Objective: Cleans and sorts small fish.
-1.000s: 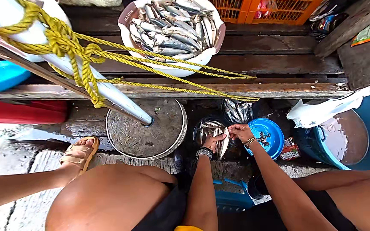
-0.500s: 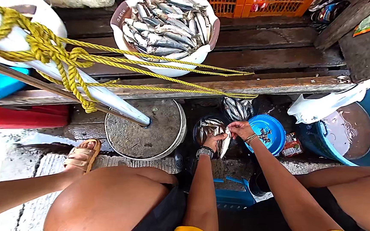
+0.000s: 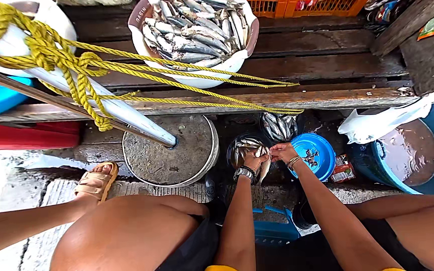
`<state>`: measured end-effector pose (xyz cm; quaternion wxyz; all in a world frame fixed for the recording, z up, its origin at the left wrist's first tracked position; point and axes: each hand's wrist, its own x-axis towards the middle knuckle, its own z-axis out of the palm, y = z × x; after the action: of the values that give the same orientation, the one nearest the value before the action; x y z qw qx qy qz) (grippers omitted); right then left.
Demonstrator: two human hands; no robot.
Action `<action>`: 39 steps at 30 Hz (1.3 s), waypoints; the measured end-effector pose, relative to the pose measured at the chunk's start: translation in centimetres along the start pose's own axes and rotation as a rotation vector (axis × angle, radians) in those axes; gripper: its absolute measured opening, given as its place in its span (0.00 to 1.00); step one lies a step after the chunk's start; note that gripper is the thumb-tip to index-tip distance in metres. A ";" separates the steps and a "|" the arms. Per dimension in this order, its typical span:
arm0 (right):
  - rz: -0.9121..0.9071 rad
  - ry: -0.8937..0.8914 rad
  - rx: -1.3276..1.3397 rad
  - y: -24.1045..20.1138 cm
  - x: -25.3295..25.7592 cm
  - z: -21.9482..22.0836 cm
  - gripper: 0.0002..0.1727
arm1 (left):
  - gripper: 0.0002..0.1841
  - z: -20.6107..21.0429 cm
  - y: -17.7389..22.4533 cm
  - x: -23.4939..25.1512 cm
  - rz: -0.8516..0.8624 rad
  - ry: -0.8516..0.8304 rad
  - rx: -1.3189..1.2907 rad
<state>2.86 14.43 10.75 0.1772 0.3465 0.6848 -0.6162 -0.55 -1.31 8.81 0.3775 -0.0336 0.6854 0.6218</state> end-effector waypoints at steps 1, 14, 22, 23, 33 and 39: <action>0.032 0.004 0.013 -0.1 0.0 0.0 0.08 | 0.21 0.0 0.1 0.0 0.003 -0.022 0.035; 0.103 0.066 0.081 0.7 0.0 0.9 0.01 | 0.16 0.2 -2.0 0.4 0.032 0.016 0.007; 0.040 -0.025 0.049 0.5 -0.6 1.7 0.01 | 0.12 -0.3 -2.9 1.0 0.002 0.133 0.049; 0.054 -0.050 0.067 0.3 -0.7 1.5 0.01 | 0.12 -0.5 -2.9 1.0 0.005 0.133 0.073; 0.228 -0.127 0.017 0.4 -0.7 -1.3 0.05 | 0.16 -1.2 -3.6 1.4 0.044 0.108 0.337; 0.156 -0.113 0.077 0.6 -0.7 -1.7 0.04 | 0.16 -2.0 -3.9 1.2 -0.013 0.151 0.235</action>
<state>4.13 15.84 11.08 0.2494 0.3698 0.6204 -0.6451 -0.32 -3.43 4.80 0.3304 -0.0403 0.7796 0.5305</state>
